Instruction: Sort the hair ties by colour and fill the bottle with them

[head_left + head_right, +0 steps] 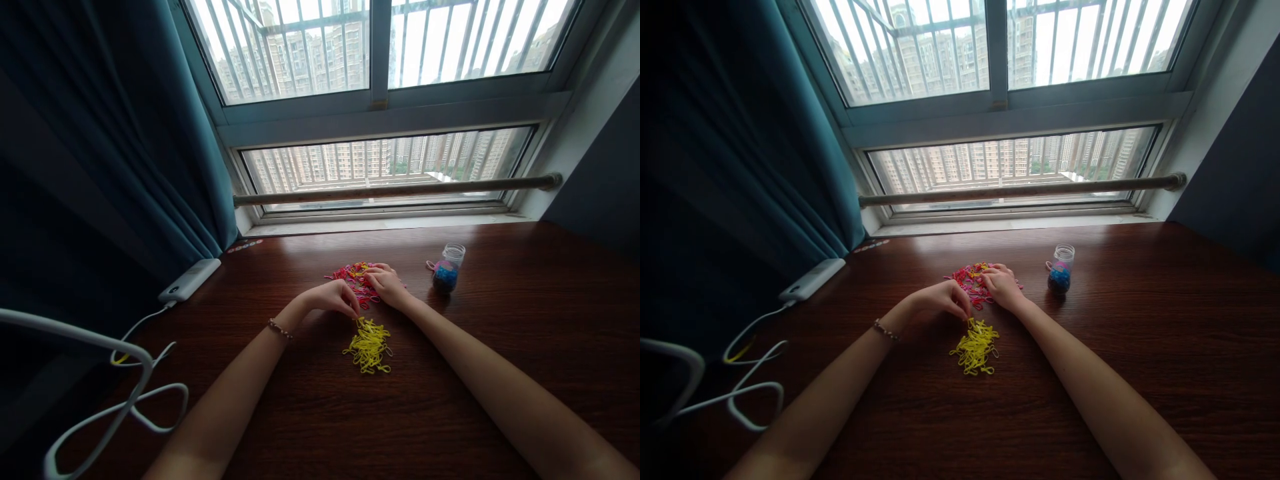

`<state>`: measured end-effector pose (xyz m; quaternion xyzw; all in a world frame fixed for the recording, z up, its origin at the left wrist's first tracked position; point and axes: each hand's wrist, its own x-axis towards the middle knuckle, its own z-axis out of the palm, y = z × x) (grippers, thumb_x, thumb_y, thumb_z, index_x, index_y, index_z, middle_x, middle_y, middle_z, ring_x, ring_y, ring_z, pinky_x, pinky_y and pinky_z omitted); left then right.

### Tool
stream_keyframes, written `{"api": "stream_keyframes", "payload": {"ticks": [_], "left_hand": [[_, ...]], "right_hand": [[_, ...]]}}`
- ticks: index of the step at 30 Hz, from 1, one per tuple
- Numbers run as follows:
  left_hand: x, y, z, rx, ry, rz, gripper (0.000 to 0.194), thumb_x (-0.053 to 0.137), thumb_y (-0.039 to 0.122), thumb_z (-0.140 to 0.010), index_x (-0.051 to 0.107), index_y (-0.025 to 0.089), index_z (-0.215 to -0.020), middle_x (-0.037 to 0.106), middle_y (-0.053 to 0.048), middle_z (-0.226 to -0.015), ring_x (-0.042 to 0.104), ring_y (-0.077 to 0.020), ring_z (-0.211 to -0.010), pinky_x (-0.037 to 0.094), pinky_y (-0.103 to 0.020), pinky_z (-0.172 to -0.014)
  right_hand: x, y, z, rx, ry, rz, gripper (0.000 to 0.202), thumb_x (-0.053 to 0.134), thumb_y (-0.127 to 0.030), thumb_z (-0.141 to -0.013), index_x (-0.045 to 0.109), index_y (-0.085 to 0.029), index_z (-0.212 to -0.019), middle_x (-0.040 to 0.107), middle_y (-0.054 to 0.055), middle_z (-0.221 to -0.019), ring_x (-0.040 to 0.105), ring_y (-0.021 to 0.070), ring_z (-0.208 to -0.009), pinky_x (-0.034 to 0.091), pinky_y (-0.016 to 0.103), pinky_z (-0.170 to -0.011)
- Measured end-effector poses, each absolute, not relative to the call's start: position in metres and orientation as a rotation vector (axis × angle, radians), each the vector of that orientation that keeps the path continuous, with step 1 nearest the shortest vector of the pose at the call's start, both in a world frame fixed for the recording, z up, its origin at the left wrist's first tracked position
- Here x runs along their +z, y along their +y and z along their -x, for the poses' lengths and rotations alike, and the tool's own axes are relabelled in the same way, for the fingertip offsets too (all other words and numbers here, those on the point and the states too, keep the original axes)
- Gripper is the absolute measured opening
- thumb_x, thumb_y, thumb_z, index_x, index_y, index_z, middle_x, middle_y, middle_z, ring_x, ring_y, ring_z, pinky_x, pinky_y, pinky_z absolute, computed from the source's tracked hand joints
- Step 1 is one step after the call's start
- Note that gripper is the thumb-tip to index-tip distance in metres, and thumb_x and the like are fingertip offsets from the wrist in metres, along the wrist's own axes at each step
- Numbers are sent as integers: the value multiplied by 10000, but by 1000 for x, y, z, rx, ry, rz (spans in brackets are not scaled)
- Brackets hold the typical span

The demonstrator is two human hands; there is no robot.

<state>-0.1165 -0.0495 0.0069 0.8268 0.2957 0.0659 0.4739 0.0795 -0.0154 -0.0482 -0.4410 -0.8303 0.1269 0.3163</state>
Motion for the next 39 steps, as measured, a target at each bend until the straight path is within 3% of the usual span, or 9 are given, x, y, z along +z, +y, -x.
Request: {"api": "stream_keyframes", "payload": {"ticks": [4, 7, 10, 13, 20, 25, 32, 39], "left_hand": [[6, -54, 110, 87, 718, -2010, 223, 645, 277, -689, 692, 149, -864, 680, -43, -750, 593, -125, -616, 450, -195, -541], [3, -51, 110, 310, 837, -2051, 219, 611, 273, -719, 678, 126, -867, 669, -45, -726, 576, -116, -576, 445, -202, -521], [-5, -42, 115, 824, 1058, -2179, 169, 555, 217, -760, 662, 120, -846, 666, -62, -799, 596, -146, -718, 471, -246, -654], [-16, -34, 123, 1040, 1179, -2405, 183, 510, 159, -783, 643, 157, -909, 647, -70, -932, 570, -173, -887, 446, -313, -807], [-31, -34, 128, 752, 1253, -2797, 303, 461, 161, -824, 559, 252, -1096, 588, -31, -1128, 433, -211, -1124, 320, -410, -944], [-31, -35, 127, 679, 1276, -2839, 304, 432, 187, -844, 546, 273, -1113, 578, -21, -1144, 425, -210, -1126, 302, -407, -942], [-32, -35, 126, 783, 1307, -2850, 278, 431, 176, -835, 562, 199, -1079, 576, -71, -1108, 452, -210, -1096, 328, -386, -939], [-31, -35, 126, 682, 1232, -2888, 328, 438, 172, -835, 537, 263, -1134, 564, -41, -1136, 419, -208, -1121, 317, -385, -957]], "right_hand": [[-48, -15, -80, 329, -2209, 1157, 367, 312, -342, -896, 666, -278, -966, 605, -6, -1111, 410, 230, -1117, 286, 415, -936], [-49, -16, -79, 336, -2258, 1130, 338, 329, -344, -893, 629, -295, -1041, 584, -13, -1147, 411, 216, -1135, 274, 400, -960], [-49, -17, -79, 319, -2272, 1137, 334, 332, -346, -893, 635, -303, -1026, 591, -20, -1136, 407, 222, -1142, 266, 406, -964], [-49, -17, -79, 309, -2246, 1131, 329, 340, -353, -889, 648, -301, -994, 605, -22, -1109, 416, 228, -1125, 275, 414, -956], [-45, -15, -81, 513, -1905, 1015, 396, 334, -350, -881, 693, -189, -839, 652, 56, -970, 566, 187, -928, 413, 302, -843], [-37, -20, -85, 535, -1671, 1043, 421, 350, -368, -874, 691, -171, -725, 676, 72, -852, 614, 190, -790, 443, 284, -747], [-34, -23, -87, 486, -1619, 1097, 436, 347, -381, -874, 688, -185, -686, 686, 54, -795, 622, 181, -739, 438, 273, -723], [-34, -23, -87, 479, -1617, 1105, 435, 347, -377, -875, 691, -189, -687, 687, 57, -791, 623, 187, -729, 441, 278, -712]]}}
